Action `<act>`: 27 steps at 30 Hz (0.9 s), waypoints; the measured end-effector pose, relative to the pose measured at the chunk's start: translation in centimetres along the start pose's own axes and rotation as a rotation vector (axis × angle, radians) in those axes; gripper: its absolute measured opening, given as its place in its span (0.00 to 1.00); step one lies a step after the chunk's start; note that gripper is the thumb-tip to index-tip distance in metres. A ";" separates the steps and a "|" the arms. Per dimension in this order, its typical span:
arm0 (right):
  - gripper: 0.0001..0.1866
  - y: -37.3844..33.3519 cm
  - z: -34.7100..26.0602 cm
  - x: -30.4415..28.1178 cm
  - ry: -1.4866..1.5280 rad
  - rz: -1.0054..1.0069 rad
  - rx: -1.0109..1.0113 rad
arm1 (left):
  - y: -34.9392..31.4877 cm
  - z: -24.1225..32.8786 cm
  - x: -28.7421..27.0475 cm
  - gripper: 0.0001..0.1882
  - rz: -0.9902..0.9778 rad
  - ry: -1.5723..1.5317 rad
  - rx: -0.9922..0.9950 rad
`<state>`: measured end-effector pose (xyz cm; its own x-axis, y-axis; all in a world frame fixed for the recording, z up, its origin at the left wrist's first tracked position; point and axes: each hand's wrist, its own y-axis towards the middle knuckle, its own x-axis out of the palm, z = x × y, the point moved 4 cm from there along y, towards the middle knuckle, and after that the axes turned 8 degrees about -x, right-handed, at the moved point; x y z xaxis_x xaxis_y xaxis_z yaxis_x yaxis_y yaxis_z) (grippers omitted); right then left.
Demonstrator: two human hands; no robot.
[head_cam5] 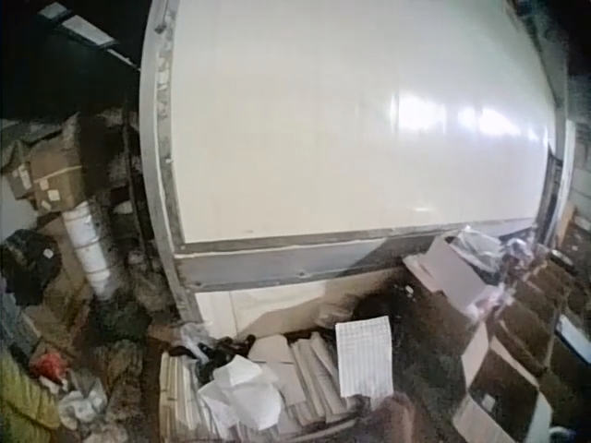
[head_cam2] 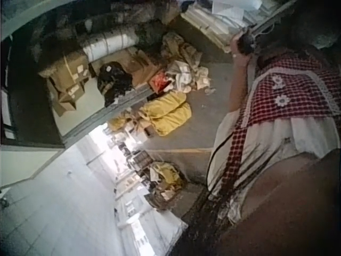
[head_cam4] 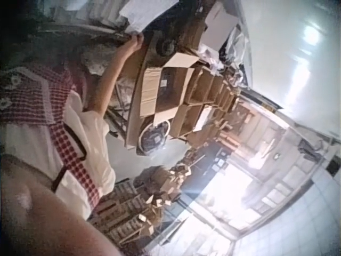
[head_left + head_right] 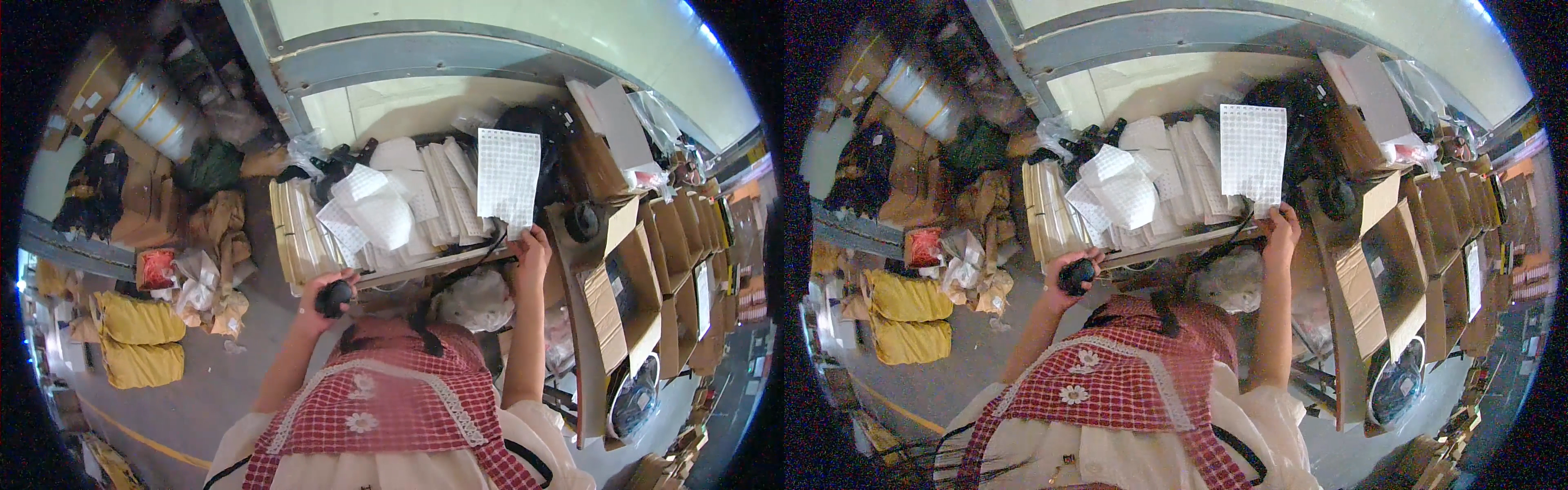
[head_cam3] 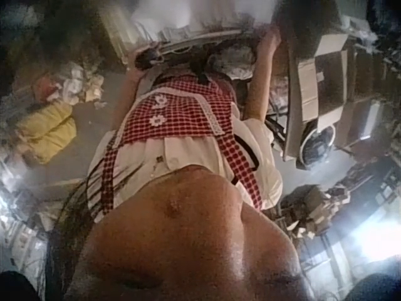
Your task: The person sorts black plastic mechanical parts from large cardboard boxes and places them into smaller plastic bags before placing the bags into a designated box on the workbench.
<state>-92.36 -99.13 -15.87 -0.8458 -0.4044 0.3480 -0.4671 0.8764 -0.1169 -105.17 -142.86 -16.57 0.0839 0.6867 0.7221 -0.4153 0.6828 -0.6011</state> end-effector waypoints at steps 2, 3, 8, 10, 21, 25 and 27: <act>0.12 -0.1 -0.4 0.4 -0.065 0.026 -0.031 | -0.4 0.3 0.1 0.22 0.023 0.032 0.008; 0.12 -0.3 -0.9 0.6 -0.098 0.042 -0.046 | -0.7 0.5 0.4 0.23 0.022 0.078 0.018; 0.15 -3.7 -10.4 5.7 -0.546 -0.308 -0.800 | -1.9 1.7 3.8 0.25 0.065 0.327 0.030; 0.17 -6.7 -14.3 9.3 -0.651 -0.494 -0.918 | -2.4 2.5 6.0 0.26 0.068 0.409 0.046; 0.17 -13.2 -19.5 14.7 -0.538 -0.857 -1.016 | 0.0 -1.2 17.6 0.31 -0.252 1.257 0.086; 0.16 -13.0 -20.4 11.9 -0.510 -0.736 -0.944 | 2.2 -4.1 17.8 0.21 -0.254 1.272 -0.052; 0.15 -12.6 -20.8 9.9 -0.540 -0.684 -0.960 | 3.0 -5.4 18.7 0.16 -0.336 1.252 -0.086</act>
<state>-89.51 -108.78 8.43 -0.6120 -0.6981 -0.3716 -0.6630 0.1966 0.7224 -99.94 -126.65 -6.76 0.9752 0.2131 0.0603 -0.1539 0.8478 -0.5075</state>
